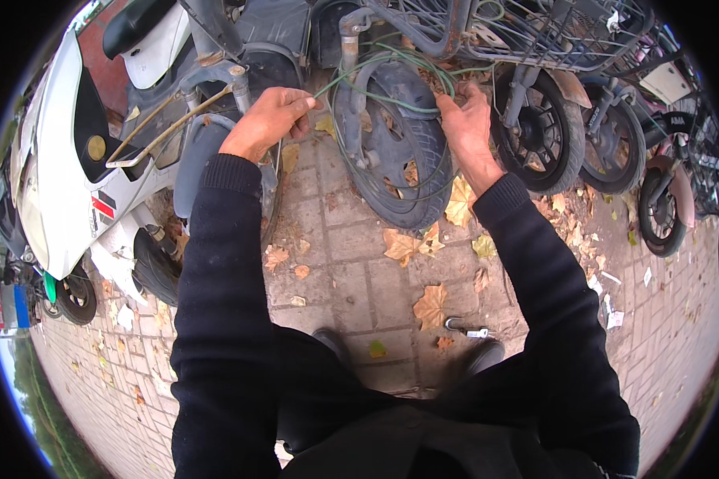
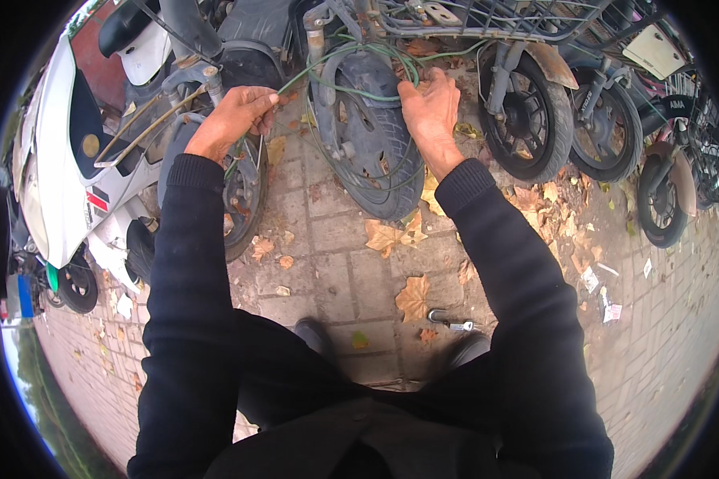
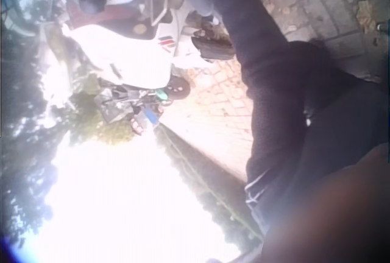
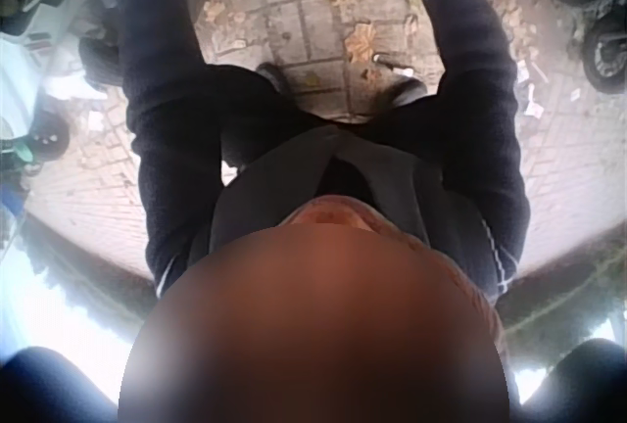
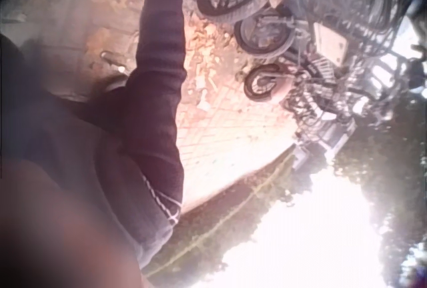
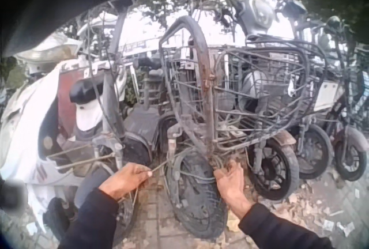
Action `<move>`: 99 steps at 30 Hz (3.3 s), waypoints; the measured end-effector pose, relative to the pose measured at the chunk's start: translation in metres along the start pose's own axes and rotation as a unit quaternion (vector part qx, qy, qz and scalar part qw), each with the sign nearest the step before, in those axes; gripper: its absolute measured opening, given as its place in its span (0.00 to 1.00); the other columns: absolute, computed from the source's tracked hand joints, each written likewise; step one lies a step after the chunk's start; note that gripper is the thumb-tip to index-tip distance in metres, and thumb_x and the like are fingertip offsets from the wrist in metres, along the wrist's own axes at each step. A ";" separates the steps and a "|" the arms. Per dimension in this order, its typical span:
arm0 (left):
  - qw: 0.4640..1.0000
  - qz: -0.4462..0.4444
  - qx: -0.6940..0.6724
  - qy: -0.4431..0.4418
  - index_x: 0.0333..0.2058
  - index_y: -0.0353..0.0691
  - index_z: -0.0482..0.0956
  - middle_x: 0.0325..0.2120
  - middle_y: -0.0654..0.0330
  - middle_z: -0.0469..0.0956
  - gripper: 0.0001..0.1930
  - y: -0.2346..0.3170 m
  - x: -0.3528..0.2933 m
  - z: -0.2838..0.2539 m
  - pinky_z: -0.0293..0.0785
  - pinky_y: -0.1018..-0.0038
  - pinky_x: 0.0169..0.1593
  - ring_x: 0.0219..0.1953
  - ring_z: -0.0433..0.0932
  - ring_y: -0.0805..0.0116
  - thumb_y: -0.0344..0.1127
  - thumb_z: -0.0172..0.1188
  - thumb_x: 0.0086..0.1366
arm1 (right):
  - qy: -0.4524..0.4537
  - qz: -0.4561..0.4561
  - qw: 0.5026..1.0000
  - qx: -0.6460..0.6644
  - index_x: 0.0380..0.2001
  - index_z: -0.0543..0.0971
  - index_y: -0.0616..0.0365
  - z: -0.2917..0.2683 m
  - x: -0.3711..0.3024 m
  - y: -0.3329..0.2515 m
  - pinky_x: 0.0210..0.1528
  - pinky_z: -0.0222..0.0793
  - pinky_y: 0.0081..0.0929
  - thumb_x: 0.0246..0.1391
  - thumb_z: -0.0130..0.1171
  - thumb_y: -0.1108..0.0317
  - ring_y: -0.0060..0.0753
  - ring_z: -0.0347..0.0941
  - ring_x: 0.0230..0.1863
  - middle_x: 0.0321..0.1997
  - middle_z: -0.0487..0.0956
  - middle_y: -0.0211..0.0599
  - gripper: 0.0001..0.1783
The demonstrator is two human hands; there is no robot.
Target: The person unlocks a padlock securing a green cable to a bicycle. They insert the key, turn it to open the lock, remove the cable from the bike, and then relock the padlock.
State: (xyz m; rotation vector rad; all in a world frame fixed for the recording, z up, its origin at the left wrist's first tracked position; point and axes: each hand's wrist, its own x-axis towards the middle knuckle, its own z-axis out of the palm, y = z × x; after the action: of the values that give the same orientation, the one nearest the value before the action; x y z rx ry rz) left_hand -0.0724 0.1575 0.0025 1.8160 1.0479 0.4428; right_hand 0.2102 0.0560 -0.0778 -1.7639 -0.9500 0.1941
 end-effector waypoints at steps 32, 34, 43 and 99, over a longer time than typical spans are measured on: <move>0.959 -0.021 0.255 0.122 0.41 0.38 0.84 0.14 0.65 0.73 0.15 0.026 -0.053 0.018 0.68 0.73 0.26 0.16 0.73 0.74 0.44 0.56 0.71 | -0.033 -0.042 0.999 0.012 0.36 0.76 0.61 -0.026 -0.023 -0.004 0.42 0.67 0.40 0.49 0.62 0.61 0.41 0.73 0.35 0.33 0.79 0.43 0.16; 0.969 0.001 0.237 0.069 0.42 0.31 0.82 0.15 0.65 0.72 0.14 0.025 -0.038 0.039 0.65 0.75 0.20 0.13 0.69 0.77 0.38 0.57 0.71 | 0.063 -0.163 0.982 -0.066 0.36 0.74 0.61 -0.020 -0.045 -0.018 0.47 0.63 0.42 0.48 0.62 0.62 0.47 0.70 0.41 0.35 0.76 0.44 0.16; 0.968 -0.118 -0.210 0.077 0.41 0.33 0.76 0.23 0.64 0.73 0.07 0.020 0.019 0.085 0.62 0.76 0.21 0.19 0.68 0.76 0.31 0.55 0.71 | -0.034 -0.127 0.990 0.044 0.36 0.72 0.59 -0.022 -0.073 -0.021 0.51 0.61 0.43 0.49 0.63 0.66 0.49 0.67 0.46 0.37 0.73 0.42 0.14; 0.961 -0.015 -0.157 0.227 0.66 0.28 0.59 0.30 0.57 0.77 0.27 -0.018 0.012 0.104 0.66 0.76 0.22 0.18 0.70 0.74 0.25 0.47 0.68 | -0.298 0.279 0.751 0.519 0.41 0.81 0.59 -0.081 0.003 0.009 0.45 0.78 0.35 0.68 0.55 0.56 0.31 0.80 0.41 0.33 0.81 0.36 0.16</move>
State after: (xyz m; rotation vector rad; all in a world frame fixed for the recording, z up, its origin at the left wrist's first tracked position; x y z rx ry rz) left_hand -0.0032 0.1127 -0.0641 1.4436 1.2285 0.9845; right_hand 0.2607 -0.0017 -0.0511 -0.8307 -0.4791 1.4533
